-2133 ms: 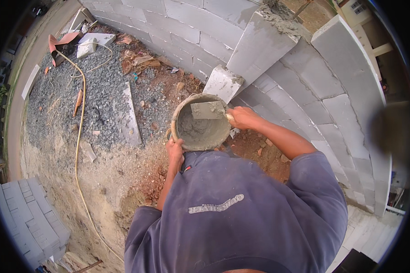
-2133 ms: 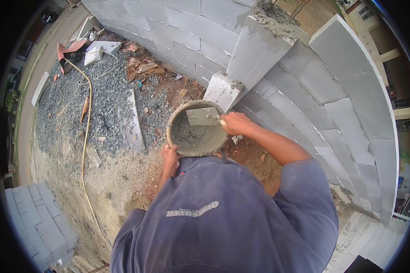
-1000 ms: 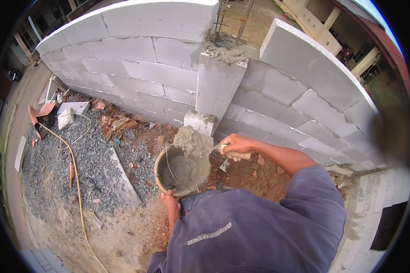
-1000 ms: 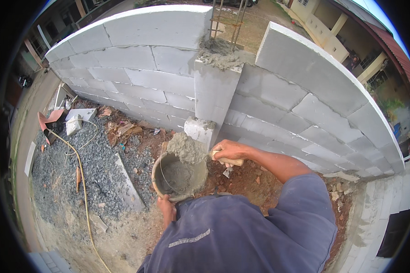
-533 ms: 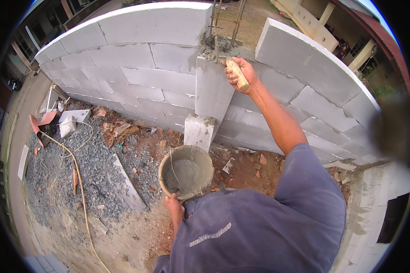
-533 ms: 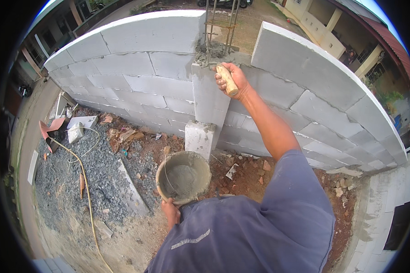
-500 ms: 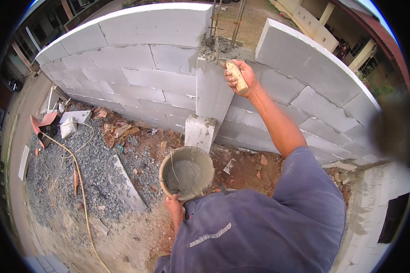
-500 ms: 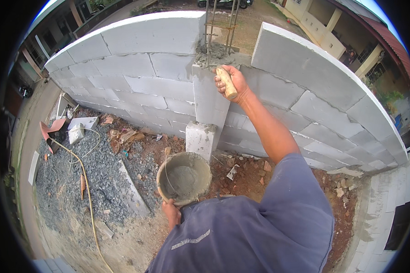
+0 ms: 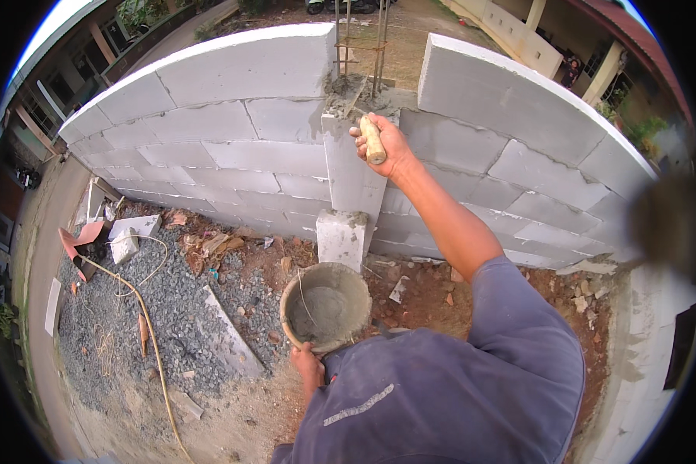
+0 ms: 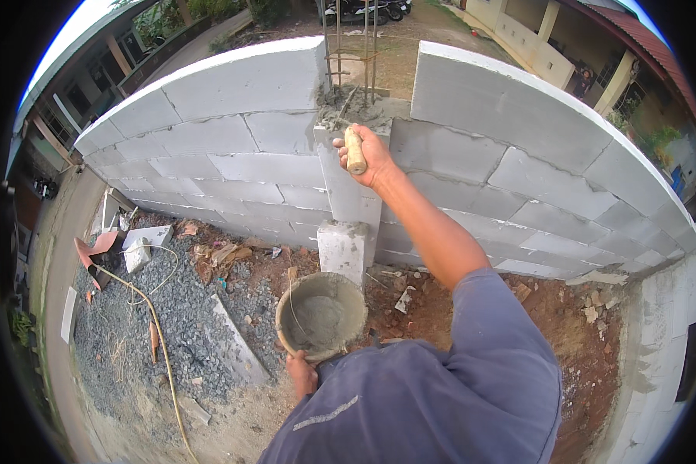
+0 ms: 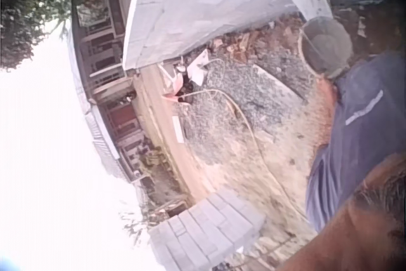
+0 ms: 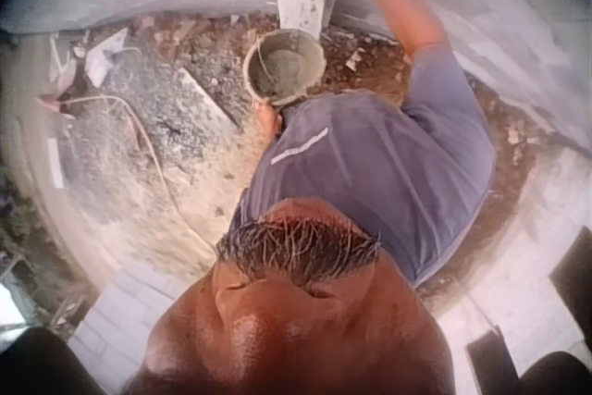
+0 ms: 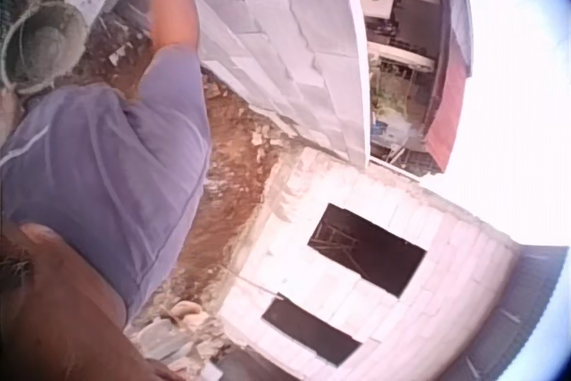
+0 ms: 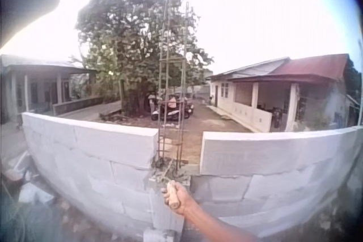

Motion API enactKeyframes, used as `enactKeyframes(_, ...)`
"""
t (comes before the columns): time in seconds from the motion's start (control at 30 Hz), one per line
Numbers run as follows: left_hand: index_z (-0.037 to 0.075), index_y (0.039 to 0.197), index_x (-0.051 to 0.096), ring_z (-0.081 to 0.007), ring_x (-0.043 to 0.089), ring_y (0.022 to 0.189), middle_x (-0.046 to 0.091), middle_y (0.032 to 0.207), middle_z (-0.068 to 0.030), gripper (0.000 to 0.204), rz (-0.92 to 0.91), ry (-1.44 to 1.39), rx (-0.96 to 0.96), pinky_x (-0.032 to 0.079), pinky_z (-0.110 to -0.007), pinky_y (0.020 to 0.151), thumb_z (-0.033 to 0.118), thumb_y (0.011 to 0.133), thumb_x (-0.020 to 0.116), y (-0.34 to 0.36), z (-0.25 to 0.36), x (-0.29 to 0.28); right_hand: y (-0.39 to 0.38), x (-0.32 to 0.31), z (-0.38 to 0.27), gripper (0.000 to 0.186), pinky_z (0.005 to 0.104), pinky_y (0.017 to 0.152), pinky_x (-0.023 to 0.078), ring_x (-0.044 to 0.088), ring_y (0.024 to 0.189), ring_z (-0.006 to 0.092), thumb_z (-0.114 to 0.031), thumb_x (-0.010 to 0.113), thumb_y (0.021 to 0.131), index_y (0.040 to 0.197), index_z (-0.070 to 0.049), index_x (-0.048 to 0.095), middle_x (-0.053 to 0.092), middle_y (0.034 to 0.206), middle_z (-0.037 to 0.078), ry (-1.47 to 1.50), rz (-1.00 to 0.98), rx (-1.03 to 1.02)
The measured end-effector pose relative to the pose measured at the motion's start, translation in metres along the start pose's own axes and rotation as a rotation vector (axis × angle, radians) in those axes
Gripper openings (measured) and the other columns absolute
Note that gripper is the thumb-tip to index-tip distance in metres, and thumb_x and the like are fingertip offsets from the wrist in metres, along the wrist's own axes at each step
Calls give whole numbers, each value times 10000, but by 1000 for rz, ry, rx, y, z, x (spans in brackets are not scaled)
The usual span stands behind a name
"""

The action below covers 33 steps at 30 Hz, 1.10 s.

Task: The person scoops mortar from a bucket with a trowel and applies it to the joints of a block wall, smoothing the surface. Later, the person uses a hoe to break up soil on the ground.

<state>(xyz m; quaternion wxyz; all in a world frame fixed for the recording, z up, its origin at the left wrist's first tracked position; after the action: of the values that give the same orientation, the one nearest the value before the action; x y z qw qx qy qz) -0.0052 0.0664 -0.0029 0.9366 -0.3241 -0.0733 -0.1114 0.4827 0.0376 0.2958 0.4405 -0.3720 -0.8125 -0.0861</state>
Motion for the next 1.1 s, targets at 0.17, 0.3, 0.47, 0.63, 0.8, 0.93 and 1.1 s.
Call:
enactKeyframes(0.17,38,908,528,-159,571,556,583,777,-47,155,-8,35,27,470,-299,427,-13,770,573,-5,-2,-1,65,21,-17,341,272,523,541,574,653,167,-305,473,1017,1176,-7,424,577,961,161,228,56,-14)
enactKeyframes(0.3,45,902,529,-145,568,554,582,773,-38,140,20,10,20,462,-287,433,-8,780,573,-12,-3,0,77,12,-22,351,268,520,540,576,654,160,-303,468,1017,1135,27,446,575,939,147,329,35,43)
enactKeyframes(0.47,54,906,536,-147,572,556,588,771,-40,142,50,-57,53,461,-287,430,-8,783,572,-10,-10,-11,-14,15,-3,332,256,485,504,585,618,137,-244,632,938,1126,-9,490,597,867,93,-242,-2,-62)
enactKeyframes(0.63,2,1055,533,-250,652,722,600,928,-100,276,0,8,5,616,-418,577,-30,781,541,-3,-9,-9,-65,-42,6,383,300,478,496,587,538,146,-142,686,859,1169,-1,511,626,833,97,-1076,44,-203)
enactKeyframes(0.8,5,1080,525,-283,664,773,593,965,-119,307,12,-5,-2,625,-444,595,-29,775,539,-2,-10,-9,-70,-46,-1,276,309,476,473,587,554,150,-198,592,918,1153,-90,497,606,809,75,-844,65,-201)
enactKeyframes(0.93,6,1112,520,-287,663,775,594,973,-124,335,-21,-31,-6,625,-451,603,-29,779,532,-1,-13,-7,-61,-34,-1,277,316,469,464,551,547,156,-341,554,970,1130,-131,469,559,762,57,-429,150,-161)
enactKeyframes(1.1,24,936,538,-165,590,582,586,794,-47,177,-5,-5,23,514,-319,475,-25,770,574,-8,-8,3,-1,-29,1,324,345,454,471,551,547,185,-416,556,976,1097,-133,453,543,753,72,-177,181,-290)
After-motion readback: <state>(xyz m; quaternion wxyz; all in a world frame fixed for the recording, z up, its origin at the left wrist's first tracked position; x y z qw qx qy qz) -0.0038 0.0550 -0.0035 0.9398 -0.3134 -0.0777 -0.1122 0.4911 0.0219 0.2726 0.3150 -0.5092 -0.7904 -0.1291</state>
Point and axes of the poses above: each hand's wrist, its own y-axis towards the middle knuckle, its own x-axis out of the palm, z = x × y, the point moved 2 cm from there along y, towards the middle knuckle
